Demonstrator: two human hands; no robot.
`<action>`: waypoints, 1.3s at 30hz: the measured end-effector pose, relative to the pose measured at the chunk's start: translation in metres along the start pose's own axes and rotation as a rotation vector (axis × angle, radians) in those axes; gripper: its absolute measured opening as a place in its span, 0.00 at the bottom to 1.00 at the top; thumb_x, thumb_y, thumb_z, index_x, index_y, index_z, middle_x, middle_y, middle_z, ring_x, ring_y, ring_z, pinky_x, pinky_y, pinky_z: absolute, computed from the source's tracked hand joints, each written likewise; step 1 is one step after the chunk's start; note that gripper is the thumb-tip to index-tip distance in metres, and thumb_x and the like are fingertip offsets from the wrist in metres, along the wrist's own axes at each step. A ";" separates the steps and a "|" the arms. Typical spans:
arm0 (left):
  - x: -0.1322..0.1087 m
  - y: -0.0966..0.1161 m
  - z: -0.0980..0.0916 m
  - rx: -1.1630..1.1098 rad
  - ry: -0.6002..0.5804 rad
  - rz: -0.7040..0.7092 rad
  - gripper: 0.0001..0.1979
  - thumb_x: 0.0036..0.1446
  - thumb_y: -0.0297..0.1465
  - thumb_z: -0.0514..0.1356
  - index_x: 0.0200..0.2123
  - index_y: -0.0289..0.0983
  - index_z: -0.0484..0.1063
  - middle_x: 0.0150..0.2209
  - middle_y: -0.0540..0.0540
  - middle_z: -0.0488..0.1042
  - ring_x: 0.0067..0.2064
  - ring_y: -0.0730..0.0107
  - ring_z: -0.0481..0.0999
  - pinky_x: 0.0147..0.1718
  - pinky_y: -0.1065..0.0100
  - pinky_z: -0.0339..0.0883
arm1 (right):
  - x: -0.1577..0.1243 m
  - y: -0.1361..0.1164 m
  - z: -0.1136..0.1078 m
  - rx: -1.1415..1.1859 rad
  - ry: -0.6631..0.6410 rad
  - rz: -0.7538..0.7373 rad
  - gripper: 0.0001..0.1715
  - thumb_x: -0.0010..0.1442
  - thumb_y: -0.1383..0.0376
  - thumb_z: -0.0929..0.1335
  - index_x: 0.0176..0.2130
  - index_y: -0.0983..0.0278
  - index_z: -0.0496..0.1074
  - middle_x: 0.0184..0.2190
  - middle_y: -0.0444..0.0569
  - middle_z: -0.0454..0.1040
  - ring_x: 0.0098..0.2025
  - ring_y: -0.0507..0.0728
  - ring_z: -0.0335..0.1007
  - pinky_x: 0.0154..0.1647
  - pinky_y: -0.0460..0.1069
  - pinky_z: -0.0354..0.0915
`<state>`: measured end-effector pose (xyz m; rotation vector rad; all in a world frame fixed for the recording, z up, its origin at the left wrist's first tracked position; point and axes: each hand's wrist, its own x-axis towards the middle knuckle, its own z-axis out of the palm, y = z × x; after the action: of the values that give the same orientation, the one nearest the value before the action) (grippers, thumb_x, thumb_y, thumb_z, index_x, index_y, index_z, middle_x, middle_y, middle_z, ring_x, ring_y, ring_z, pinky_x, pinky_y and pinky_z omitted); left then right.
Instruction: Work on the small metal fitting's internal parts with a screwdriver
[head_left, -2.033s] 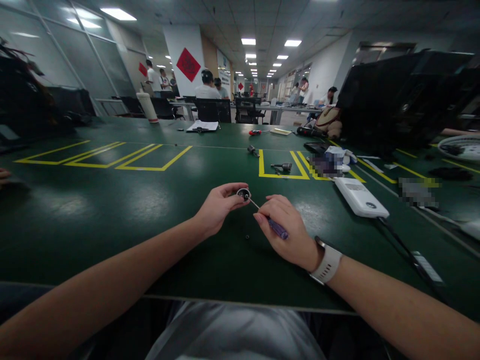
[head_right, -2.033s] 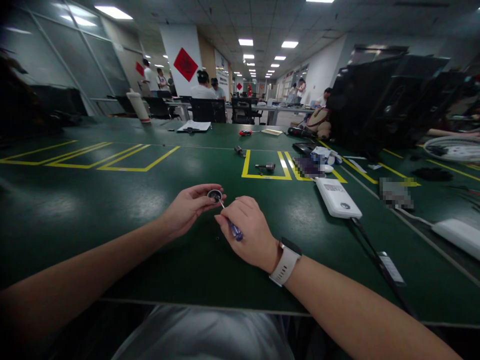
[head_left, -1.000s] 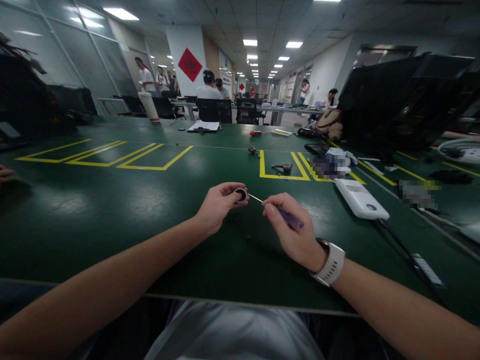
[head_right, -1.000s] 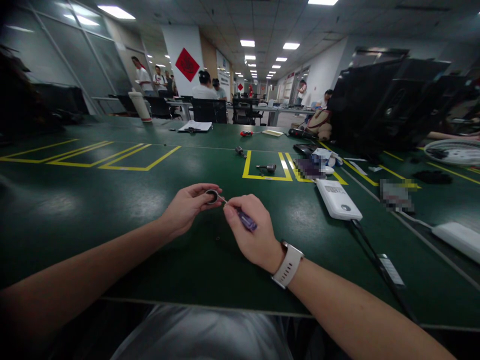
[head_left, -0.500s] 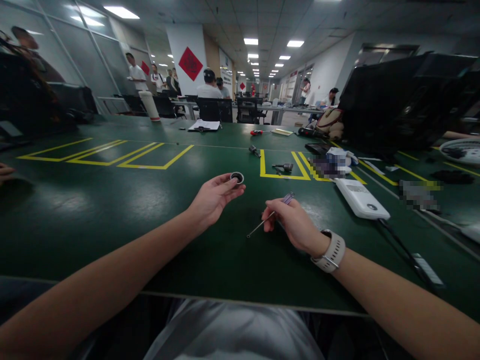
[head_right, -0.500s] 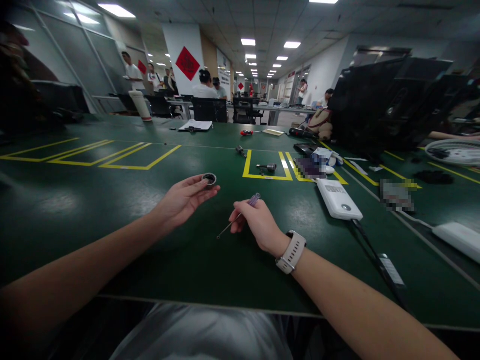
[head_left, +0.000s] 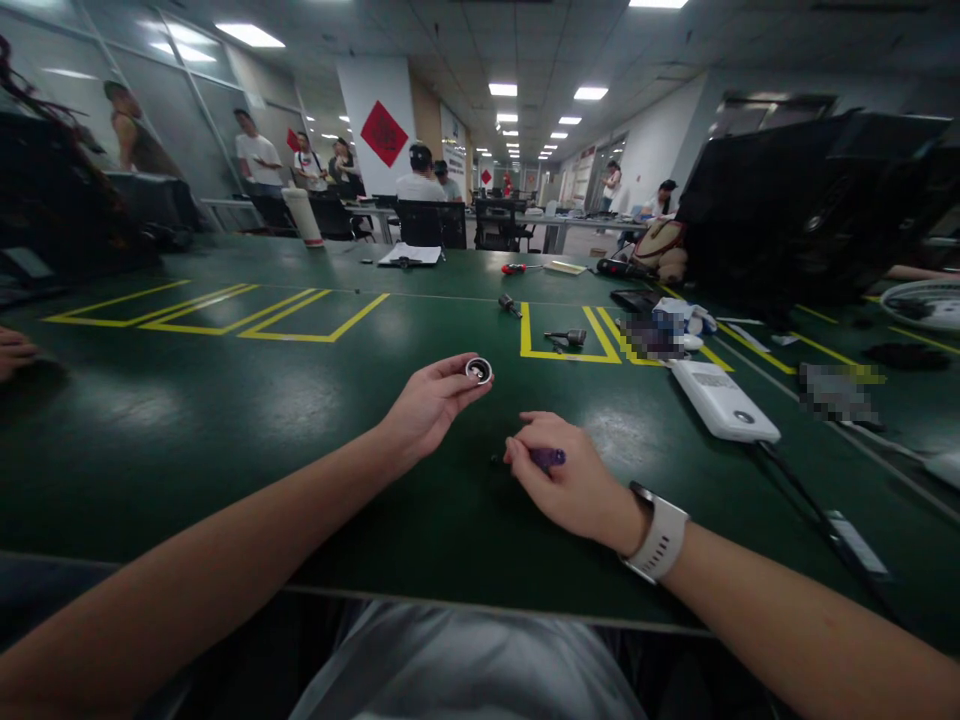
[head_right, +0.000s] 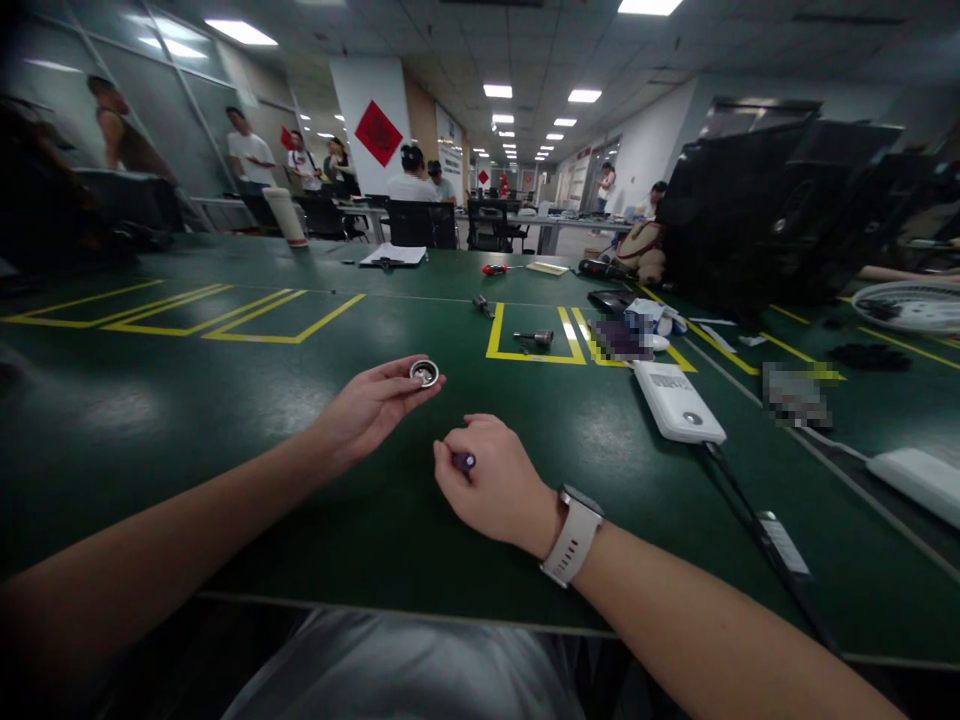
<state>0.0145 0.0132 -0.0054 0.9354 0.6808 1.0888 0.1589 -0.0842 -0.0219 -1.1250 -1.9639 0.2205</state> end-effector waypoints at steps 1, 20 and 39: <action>0.000 -0.001 0.000 0.021 0.004 0.002 0.12 0.47 0.13 0.57 0.35 0.29 0.72 0.34 0.43 0.75 0.38 0.68 0.76 0.42 0.67 0.72 | -0.001 0.001 0.001 -0.035 0.022 -0.063 0.15 0.58 0.69 0.61 0.21 0.63 0.64 0.19 0.45 0.70 0.25 0.52 0.67 0.49 0.55 0.63; -0.012 -0.012 0.002 0.312 -0.118 0.074 0.13 0.43 0.23 0.63 0.36 0.33 0.75 0.35 0.45 0.77 0.35 0.69 0.76 0.40 0.64 0.71 | 0.000 0.009 -0.003 -0.114 0.259 -0.216 0.06 0.57 0.72 0.62 0.35 0.62 0.64 0.29 0.48 0.70 0.34 0.55 0.67 0.49 0.57 0.65; -0.016 -0.010 0.004 0.436 -0.108 0.109 0.08 0.45 0.27 0.62 0.32 0.33 0.76 0.30 0.46 0.77 0.33 0.69 0.75 0.36 0.65 0.71 | -0.001 0.009 0.000 -0.106 0.211 -0.226 0.06 0.58 0.72 0.62 0.35 0.62 0.64 0.30 0.47 0.70 0.35 0.55 0.67 0.49 0.57 0.64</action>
<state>0.0170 -0.0051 -0.0122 1.4085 0.8011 0.9929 0.1647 -0.0793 -0.0272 -0.9406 -1.9099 -0.1191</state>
